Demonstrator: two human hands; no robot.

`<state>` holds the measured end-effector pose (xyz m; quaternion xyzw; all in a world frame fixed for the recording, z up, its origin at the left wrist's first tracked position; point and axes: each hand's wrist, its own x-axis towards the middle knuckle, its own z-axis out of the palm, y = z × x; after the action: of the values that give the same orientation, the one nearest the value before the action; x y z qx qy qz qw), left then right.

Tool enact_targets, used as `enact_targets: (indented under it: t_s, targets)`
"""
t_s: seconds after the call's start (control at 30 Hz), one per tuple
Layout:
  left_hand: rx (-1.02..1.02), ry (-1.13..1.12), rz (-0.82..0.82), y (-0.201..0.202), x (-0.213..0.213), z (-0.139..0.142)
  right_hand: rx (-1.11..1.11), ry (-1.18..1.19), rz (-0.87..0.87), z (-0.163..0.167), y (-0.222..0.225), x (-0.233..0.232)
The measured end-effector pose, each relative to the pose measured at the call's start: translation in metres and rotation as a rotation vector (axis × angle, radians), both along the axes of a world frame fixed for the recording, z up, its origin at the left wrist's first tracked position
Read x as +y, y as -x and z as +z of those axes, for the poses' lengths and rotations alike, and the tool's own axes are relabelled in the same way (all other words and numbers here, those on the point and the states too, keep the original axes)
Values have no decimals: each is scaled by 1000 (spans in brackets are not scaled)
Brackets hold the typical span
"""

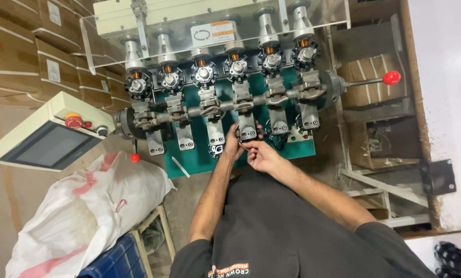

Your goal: The person stands at a multi-station industrial press machine, places black round workpieces into the machine stations, pulls the red-handled lever to cycle the machine, and removes processed pieces. They carry finished pieces to a blue bin, wrap them in plastic inside a cardboard box, and return to continue operating the machine.

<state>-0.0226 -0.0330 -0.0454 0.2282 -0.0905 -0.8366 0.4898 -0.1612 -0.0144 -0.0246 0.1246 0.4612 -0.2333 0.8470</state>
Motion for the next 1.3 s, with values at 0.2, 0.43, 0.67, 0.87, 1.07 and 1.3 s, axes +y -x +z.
enact_targets:
  t_s: [0.2, 0.43, 0.67, 0.87, 1.07, 1.3]
  targets:
    - [7, -77, 58, 5, 11, -2, 51, -37, 25, -7, 8, 6]
    - [148, -106, 97, 12, 12, -29, -48, 284, 121, 4, 27, 5]
    - [-2177, 773, 100, -17, 50, -31, 251, 511, 698, 9, 66, 2]
    - [-2027, 82, -135, -67, 54, -17, 217, 499, 803, -21, 22, -4]
    - [-1366, -144, 223, -84, 69, -18, -24, 338, 721, -29, -34, -6]
    - [-334, -229, 626, -78, 55, -23, -86, 224, 335, -29, -60, 3]
